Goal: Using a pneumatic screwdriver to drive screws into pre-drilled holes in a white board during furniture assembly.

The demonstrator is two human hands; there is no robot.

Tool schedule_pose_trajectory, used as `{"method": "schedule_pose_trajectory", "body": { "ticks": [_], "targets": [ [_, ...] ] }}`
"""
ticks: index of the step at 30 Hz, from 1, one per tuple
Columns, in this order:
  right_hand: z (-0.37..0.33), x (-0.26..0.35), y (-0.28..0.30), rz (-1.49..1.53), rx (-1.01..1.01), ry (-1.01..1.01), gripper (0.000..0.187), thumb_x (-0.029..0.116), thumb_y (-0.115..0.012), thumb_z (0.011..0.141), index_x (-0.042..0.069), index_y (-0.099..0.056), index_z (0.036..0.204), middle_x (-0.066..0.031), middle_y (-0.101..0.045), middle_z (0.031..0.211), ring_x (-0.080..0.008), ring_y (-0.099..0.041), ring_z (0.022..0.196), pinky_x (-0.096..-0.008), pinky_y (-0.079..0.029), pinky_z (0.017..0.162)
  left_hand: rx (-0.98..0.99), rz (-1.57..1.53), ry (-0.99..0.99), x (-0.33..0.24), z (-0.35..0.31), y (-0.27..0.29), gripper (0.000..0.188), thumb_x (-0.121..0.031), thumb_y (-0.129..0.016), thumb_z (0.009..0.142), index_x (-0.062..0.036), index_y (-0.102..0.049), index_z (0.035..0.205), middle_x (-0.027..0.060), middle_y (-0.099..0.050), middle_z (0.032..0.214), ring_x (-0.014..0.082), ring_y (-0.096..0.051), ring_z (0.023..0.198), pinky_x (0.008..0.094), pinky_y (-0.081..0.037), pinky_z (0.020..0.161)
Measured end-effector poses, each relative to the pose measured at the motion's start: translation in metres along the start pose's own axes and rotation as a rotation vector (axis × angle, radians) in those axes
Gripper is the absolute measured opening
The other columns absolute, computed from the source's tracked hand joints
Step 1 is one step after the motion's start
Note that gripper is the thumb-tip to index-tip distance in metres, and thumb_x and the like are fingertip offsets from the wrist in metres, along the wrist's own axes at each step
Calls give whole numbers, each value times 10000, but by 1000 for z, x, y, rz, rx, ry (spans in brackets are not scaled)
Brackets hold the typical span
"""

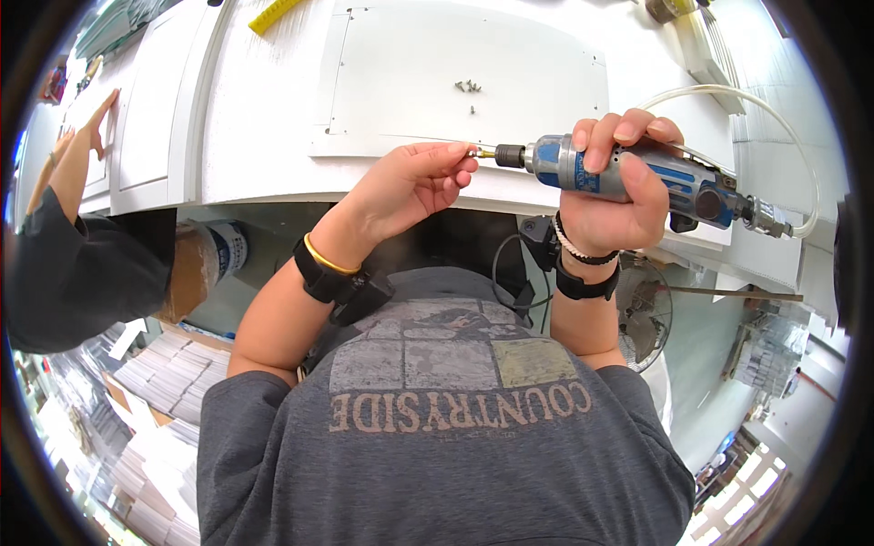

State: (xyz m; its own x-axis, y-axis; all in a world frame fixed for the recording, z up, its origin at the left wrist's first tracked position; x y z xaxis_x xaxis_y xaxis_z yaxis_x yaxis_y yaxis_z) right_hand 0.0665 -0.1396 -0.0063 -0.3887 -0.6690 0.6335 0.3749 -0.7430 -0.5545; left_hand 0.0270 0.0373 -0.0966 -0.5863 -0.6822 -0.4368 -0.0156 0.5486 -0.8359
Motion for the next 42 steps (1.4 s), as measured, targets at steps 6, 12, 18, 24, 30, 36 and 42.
{"method": "schedule_pose_trajectory", "body": {
  "ticks": [6, 12, 18, 24, 30, 36, 42],
  "targets": [
    [-1, -5, 6, -147, 106, -4, 329, 0, -523, 711, 48, -476, 1033, -125, -552, 865, -199, -556, 592, -390, -465, 625, -100, 3, 100, 1, 0, -4, 273, -190, -531, 915, 31, -578, 1067, 119, -638, 932, 138, -616, 837, 213, -516, 720],
    [-3, -22, 14, -276, 122, -80, 308, -40, -570, 721, 38, -472, 1003, -120, -556, 857, -179, -572, 627, -355, -505, 649, -184, 1077, -226, -7, -11, 13, 234, -81, -587, 856, -11, -608, 1078, 96, -653, 969, 181, -602, 942, 276, -499, 767],
    [-3, -35, 13, -376, 216, -81, 290, -23, -591, 736, 33, -467, 993, -113, -568, 827, -166, -588, 644, -309, -516, 623, -186, 2167, -770, 1, -12, 9, 581, -246, -650, 779, -118, -429, 1301, 25, -409, 1368, 219, -330, 1299, 437, -226, 1079],
    [-2, -40, 15, -409, 181, -97, 290, -9, -598, 736, 29, -467, 992, -112, -570, 818, -162, -586, 636, -308, -517, 622, -224, 2190, -651, 14, -2, 24, 685, -334, -641, 769, -118, -355, 1352, 17, -332, 1422, 193, -243, 1345, 451, -162, 1103],
    [-1, -44, 15, -404, 182, -118, 290, -5, -600, 733, 28, -469, 989, -111, -568, 822, -161, -579, 629, -308, -516, 626, -205, 2187, -653, 13, -2, 24, 698, -345, -647, 759, -109, -354, 1347, 16, -333, 1420, 196, -250, 1342, 453, -167, 1100],
    [0, -44, 13, -402, 192, -167, 287, -4, -599, 734, 27, -470, 989, -114, -570, 826, -161, -583, 644, -297, -514, 624, -200, 2158, -674, 13, -2, 26, 742, -373, -665, 724, -105, -355, 1342, 17, -337, 1416, 205, -260, 1338, 467, -171, 1095],
    [-1, -49, 13, -414, 229, -161, 306, -30, -597, 725, 22, -466, 997, -115, -569, 823, -160, -590, 662, -283, -515, 622, -208, 2168, -682, 13, -1, 26, 745, -375, -668, 718, -101, -360, 1337, 20, -344, 1410, 208, -265, 1336, 472, -180, 1090]
  ]
}}
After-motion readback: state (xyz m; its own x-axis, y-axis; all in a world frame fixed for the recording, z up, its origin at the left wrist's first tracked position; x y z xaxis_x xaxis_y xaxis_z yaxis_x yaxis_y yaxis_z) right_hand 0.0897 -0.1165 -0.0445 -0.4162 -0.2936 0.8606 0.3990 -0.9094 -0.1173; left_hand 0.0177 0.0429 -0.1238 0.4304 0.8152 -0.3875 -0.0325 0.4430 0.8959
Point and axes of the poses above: each hand's wrist, its own z-axis towards the middle knuckle, its own y-axis out of the back of the hand, x = y × z, the point moved 2 cm from there along z, towards the middle knuckle
